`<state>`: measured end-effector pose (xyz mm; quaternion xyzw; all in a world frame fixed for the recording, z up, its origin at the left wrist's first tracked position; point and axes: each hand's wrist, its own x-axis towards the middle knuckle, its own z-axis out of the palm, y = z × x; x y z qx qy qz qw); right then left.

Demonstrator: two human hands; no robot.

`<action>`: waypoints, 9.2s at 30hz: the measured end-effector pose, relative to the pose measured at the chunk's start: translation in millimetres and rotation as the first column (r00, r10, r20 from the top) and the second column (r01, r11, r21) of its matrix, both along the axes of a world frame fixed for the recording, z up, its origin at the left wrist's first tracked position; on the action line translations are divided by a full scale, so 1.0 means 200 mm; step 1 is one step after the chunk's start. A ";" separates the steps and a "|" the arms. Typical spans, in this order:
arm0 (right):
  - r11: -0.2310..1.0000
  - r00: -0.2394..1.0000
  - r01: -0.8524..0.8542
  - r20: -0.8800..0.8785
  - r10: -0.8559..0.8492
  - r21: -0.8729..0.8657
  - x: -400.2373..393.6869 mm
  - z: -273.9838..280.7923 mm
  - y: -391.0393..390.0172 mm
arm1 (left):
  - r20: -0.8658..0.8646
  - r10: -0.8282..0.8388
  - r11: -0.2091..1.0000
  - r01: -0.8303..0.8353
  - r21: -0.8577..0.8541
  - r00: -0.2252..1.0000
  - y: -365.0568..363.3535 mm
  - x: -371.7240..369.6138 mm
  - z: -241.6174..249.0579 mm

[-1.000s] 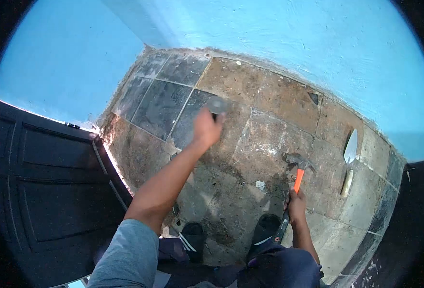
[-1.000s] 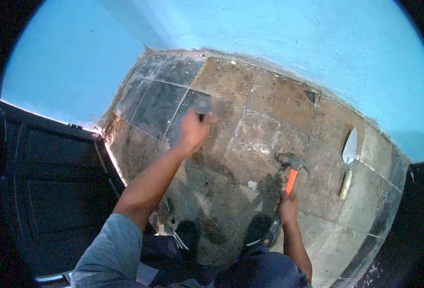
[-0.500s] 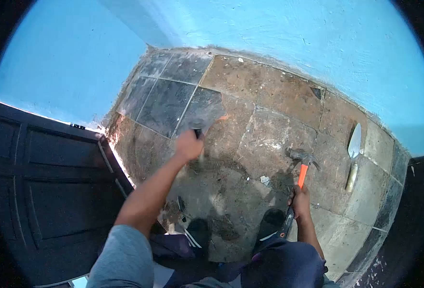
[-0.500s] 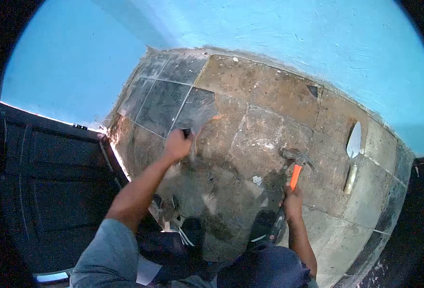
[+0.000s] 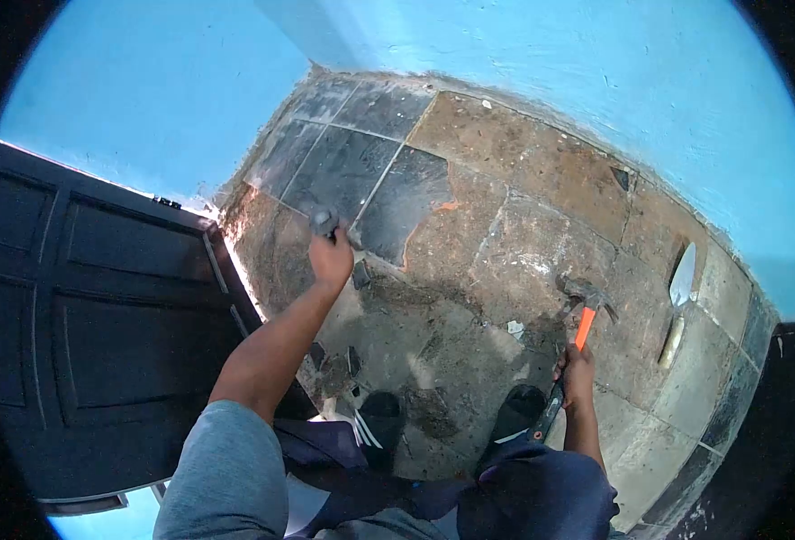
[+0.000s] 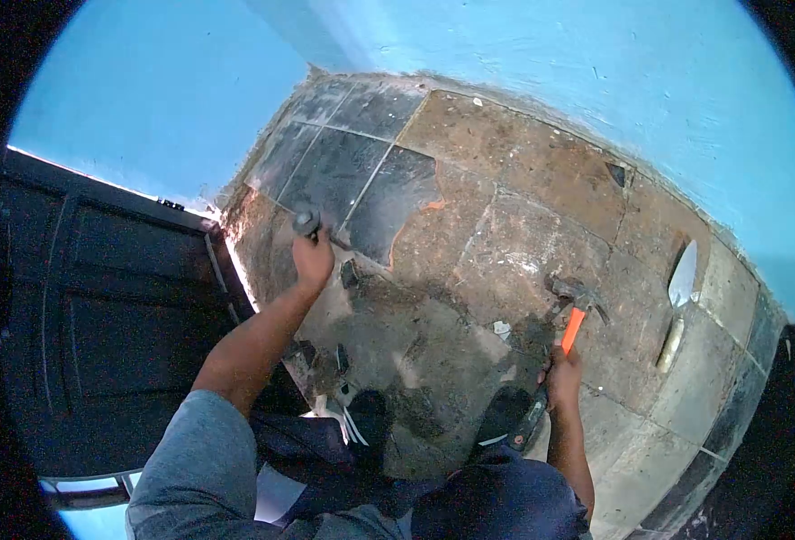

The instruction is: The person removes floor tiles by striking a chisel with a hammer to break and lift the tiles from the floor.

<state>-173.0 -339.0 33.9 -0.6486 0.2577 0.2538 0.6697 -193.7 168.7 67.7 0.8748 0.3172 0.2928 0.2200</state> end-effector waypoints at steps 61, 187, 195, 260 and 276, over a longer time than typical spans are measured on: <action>0.925 0.943 -0.265 -0.127 0.308 0.273 0.74 -0.09 -0.09 | -0.627 -0.717 0.626 0.677 -0.387 0.305 -0.71 1.62 0.39; 0.978 0.999 -0.024 -0.036 0.017 -0.206 1.16 0.04 0.33 | -0.378 -0.897 0.433 0.632 -0.643 0.231 -0.65 1.78 -0.29; 0.815 0.838 0.395 0.529 -0.130 -0.425 1.45 0.61 0.14 | -0.392 -0.901 0.413 0.651 -0.637 0.187 -0.67 1.77 -0.34; 0.976 0.998 0.058 0.019 -0.056 -0.208 1.08 0.13 0.46 | -0.446 -0.887 0.369 0.769 -0.522 0.123 -0.58 1.83 -0.44; 0.973 0.967 0.231 -0.110 -0.229 0.007 0.95 -0.19 0.47 | -0.470 -0.879 0.352 0.778 -0.520 0.084 -0.62 1.84 -0.34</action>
